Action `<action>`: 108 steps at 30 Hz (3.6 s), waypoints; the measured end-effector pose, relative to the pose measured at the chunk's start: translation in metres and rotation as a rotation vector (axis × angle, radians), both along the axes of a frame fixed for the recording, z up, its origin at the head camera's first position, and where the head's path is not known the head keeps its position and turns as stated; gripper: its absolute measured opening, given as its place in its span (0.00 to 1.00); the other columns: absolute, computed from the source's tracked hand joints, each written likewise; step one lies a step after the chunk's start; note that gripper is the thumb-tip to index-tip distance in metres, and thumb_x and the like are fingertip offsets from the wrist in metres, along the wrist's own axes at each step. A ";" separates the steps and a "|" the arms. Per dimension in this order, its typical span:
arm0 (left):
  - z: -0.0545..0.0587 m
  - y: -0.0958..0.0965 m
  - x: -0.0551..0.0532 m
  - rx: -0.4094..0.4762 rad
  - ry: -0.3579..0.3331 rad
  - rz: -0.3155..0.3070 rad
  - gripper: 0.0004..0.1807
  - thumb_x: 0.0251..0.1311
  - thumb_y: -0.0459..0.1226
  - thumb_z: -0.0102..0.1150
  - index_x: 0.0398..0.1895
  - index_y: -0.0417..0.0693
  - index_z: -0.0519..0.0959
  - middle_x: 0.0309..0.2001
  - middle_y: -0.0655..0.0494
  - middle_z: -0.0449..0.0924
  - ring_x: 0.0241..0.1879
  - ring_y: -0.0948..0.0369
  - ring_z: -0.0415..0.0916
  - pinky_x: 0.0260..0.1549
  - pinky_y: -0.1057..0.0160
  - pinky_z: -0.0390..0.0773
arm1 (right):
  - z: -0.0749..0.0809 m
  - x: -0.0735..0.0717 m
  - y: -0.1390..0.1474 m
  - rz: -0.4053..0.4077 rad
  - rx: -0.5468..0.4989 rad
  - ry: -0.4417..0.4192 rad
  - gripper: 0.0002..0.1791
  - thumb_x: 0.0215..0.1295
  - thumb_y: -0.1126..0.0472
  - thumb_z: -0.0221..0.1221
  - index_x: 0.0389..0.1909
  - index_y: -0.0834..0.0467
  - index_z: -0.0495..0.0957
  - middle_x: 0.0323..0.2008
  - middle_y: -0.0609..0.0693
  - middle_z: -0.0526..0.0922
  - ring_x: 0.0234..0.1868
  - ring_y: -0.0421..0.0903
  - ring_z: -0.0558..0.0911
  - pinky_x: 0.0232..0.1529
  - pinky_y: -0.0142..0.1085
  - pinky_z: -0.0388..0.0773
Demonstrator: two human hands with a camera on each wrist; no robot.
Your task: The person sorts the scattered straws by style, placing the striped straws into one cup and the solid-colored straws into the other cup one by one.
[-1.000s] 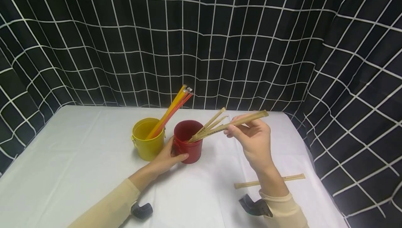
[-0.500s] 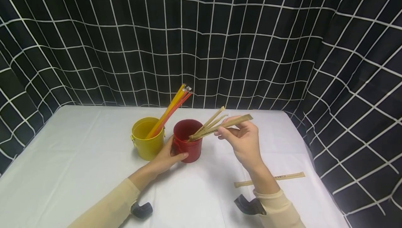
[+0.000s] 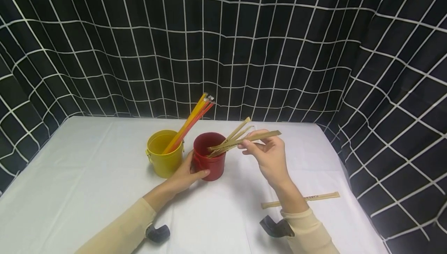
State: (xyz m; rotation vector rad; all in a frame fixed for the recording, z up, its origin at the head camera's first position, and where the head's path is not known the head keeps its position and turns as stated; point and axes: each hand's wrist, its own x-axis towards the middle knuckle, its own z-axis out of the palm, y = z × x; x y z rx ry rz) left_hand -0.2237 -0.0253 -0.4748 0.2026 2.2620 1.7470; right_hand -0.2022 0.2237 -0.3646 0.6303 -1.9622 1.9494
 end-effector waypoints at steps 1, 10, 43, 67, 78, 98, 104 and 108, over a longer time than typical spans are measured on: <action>0.000 0.000 0.000 0.000 -0.002 0.001 0.53 0.62 0.48 0.67 0.83 0.54 0.44 0.82 0.50 0.47 0.82 0.48 0.42 0.77 0.36 0.52 | -0.001 -0.001 0.000 0.001 -0.004 -0.008 0.06 0.64 0.78 0.59 0.41 0.75 0.76 0.37 0.49 0.84 0.35 0.41 0.90 0.35 0.34 0.89; -0.004 0.001 -0.002 -0.022 -0.012 0.016 0.53 0.62 0.49 0.68 0.83 0.56 0.44 0.82 0.51 0.49 0.82 0.48 0.44 0.77 0.36 0.53 | -0.012 -0.008 0.000 -0.067 0.056 -0.044 0.08 0.65 0.75 0.62 0.43 0.74 0.76 0.35 0.43 0.87 0.35 0.39 0.90 0.35 0.32 0.88; -0.003 0.001 -0.002 0.007 -0.004 0.006 0.53 0.61 0.48 0.68 0.82 0.55 0.45 0.82 0.52 0.50 0.82 0.49 0.44 0.77 0.36 0.52 | -0.029 -0.012 -0.007 -0.040 0.273 -0.112 0.10 0.66 0.71 0.62 0.46 0.72 0.79 0.33 0.33 0.86 0.29 0.35 0.87 0.31 0.31 0.87; -0.002 0.001 -0.001 -0.005 -0.002 0.011 0.53 0.62 0.48 0.68 0.83 0.56 0.44 0.82 0.51 0.49 0.82 0.48 0.44 0.76 0.35 0.53 | -0.021 -0.017 0.010 0.058 0.490 -0.192 0.13 0.66 0.68 0.62 0.48 0.73 0.79 0.42 0.68 0.84 0.34 0.34 0.85 0.38 0.31 0.85; -0.002 -0.001 -0.001 -0.006 -0.003 -0.002 0.52 0.63 0.47 0.67 0.83 0.56 0.44 0.82 0.51 0.49 0.82 0.48 0.44 0.77 0.37 0.53 | -0.011 -0.017 0.027 0.125 0.607 -0.225 0.16 0.67 0.65 0.63 0.52 0.70 0.79 0.48 0.65 0.85 0.43 0.34 0.86 0.48 0.28 0.83; -0.002 -0.002 -0.001 -0.026 0.012 -0.023 0.52 0.64 0.48 0.66 0.83 0.57 0.43 0.82 0.52 0.48 0.82 0.49 0.43 0.77 0.37 0.52 | -0.008 -0.006 0.090 0.121 0.672 -0.225 0.19 0.68 0.64 0.63 0.58 0.67 0.77 0.48 0.52 0.84 0.46 0.36 0.85 0.48 0.28 0.84; -0.002 -0.004 -0.003 -0.031 0.004 -0.018 0.52 0.63 0.48 0.66 0.83 0.57 0.43 0.82 0.52 0.48 0.82 0.49 0.43 0.77 0.37 0.53 | -0.028 0.002 0.122 0.197 0.698 -0.316 0.23 0.69 0.63 0.62 0.61 0.68 0.75 0.48 0.46 0.88 0.50 0.32 0.85 0.49 0.24 0.81; -0.001 -0.003 -0.001 -0.027 -0.003 -0.019 0.53 0.63 0.48 0.66 0.83 0.56 0.43 0.82 0.52 0.48 0.82 0.49 0.43 0.77 0.37 0.52 | -0.044 0.006 0.146 0.272 0.707 -0.351 0.23 0.70 0.65 0.60 0.62 0.71 0.73 0.51 0.48 0.88 0.52 0.30 0.84 0.50 0.22 0.79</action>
